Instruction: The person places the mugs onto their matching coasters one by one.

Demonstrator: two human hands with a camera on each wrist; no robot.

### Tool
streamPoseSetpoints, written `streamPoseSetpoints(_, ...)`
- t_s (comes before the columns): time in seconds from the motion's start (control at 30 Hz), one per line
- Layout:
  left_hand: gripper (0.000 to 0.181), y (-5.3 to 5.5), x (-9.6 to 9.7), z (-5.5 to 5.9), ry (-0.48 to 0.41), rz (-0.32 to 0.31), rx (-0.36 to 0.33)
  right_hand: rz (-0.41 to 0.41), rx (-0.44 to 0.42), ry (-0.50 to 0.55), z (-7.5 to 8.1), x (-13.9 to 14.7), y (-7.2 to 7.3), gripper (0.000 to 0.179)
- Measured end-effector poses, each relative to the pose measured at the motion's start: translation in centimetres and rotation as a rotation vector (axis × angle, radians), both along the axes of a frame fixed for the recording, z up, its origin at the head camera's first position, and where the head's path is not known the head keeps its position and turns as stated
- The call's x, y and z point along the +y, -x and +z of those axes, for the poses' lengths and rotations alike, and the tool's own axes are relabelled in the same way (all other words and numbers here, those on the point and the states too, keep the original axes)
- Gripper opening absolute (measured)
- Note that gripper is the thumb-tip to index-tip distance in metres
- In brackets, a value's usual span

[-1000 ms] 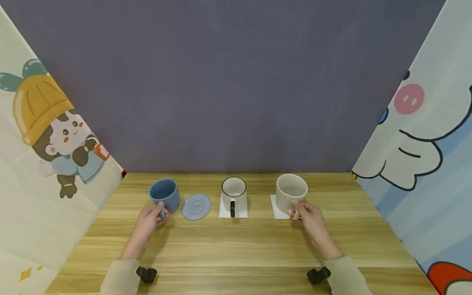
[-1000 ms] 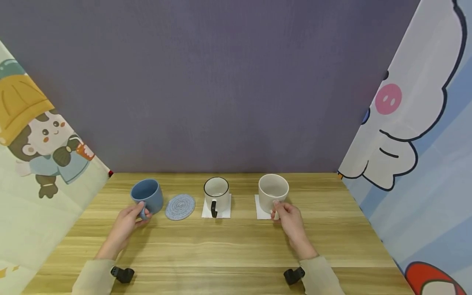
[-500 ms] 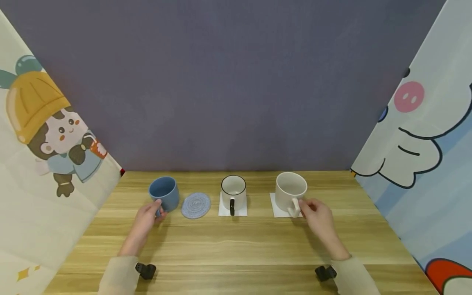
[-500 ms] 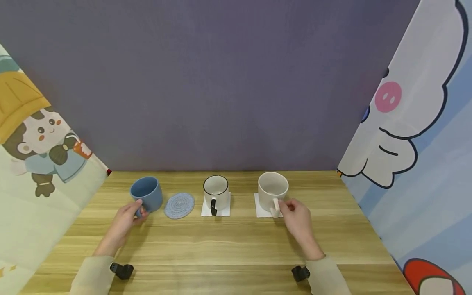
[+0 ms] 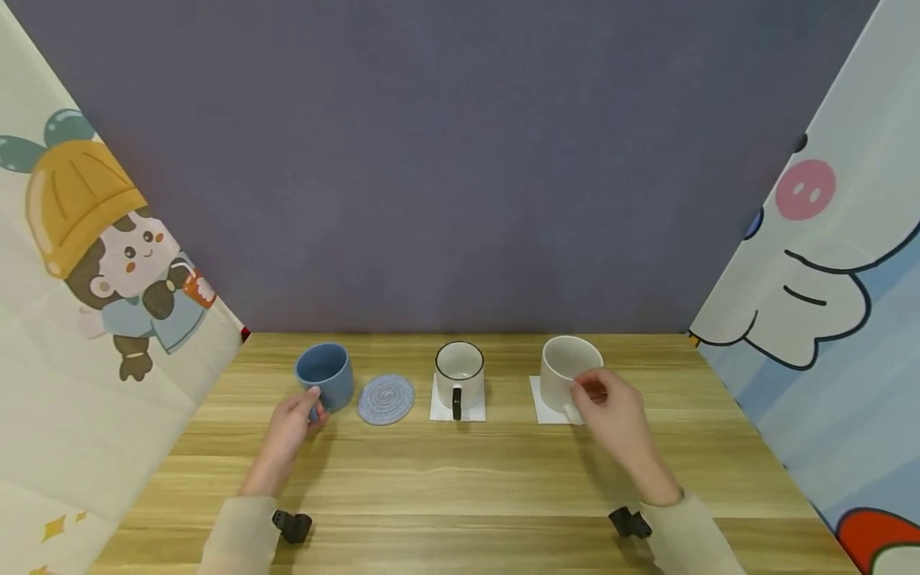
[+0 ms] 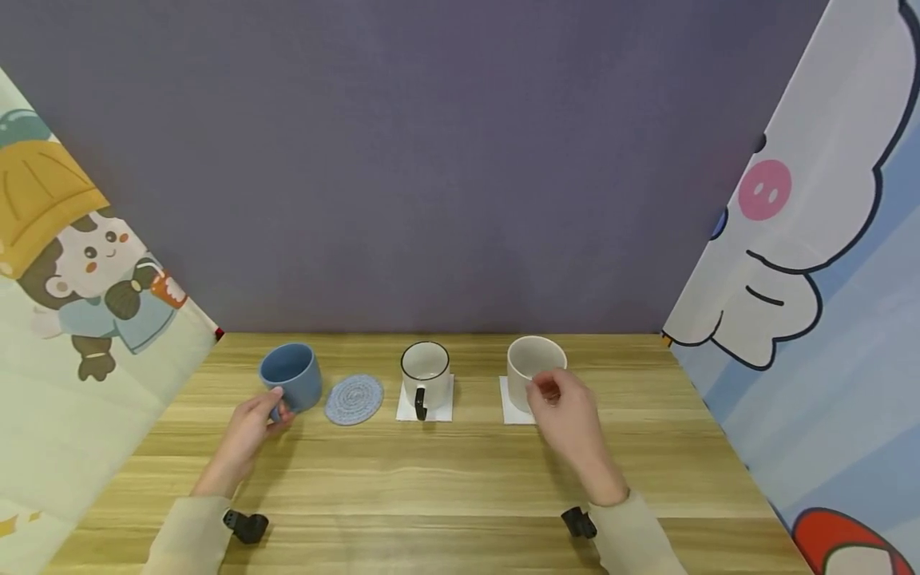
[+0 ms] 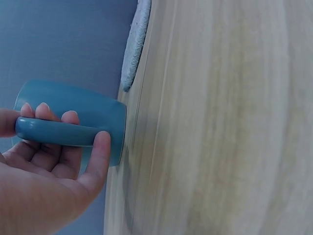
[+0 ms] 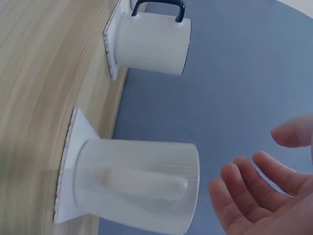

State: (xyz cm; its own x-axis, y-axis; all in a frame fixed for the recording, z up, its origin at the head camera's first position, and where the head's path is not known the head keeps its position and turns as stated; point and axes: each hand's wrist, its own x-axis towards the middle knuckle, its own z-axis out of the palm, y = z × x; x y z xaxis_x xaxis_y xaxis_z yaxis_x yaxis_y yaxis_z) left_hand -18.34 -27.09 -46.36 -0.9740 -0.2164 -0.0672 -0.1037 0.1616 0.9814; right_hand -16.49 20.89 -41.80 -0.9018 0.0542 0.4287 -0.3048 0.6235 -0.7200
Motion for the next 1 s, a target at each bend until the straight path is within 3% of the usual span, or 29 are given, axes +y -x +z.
streamPoseSetpoints(0.27,0.043,0.0,0.0,0.1,0.004,-0.005,0.000,0.109,0.159,0.019,0.5,-1.8,0.4,0.014)
streamPoseSetpoints(0.47,0.043,0.0,-0.1,-0.1,0.014,-0.006,0.002,0.167,0.192,0.017,0.7,-3.2,0.6,0.018)
streamPoseSetpoints(0.73,0.042,-0.1,0.0,0.0,-0.014,0.023,-0.008,0.219,0.186,0.027,2.4,-5.5,0.8,0.023)
streamPoseSetpoints(1.0,0.042,-0.3,0.2,-0.1,-0.009,0.035,0.017,0.276,0.237,0.057,3.3,-7.3,1.2,0.023)
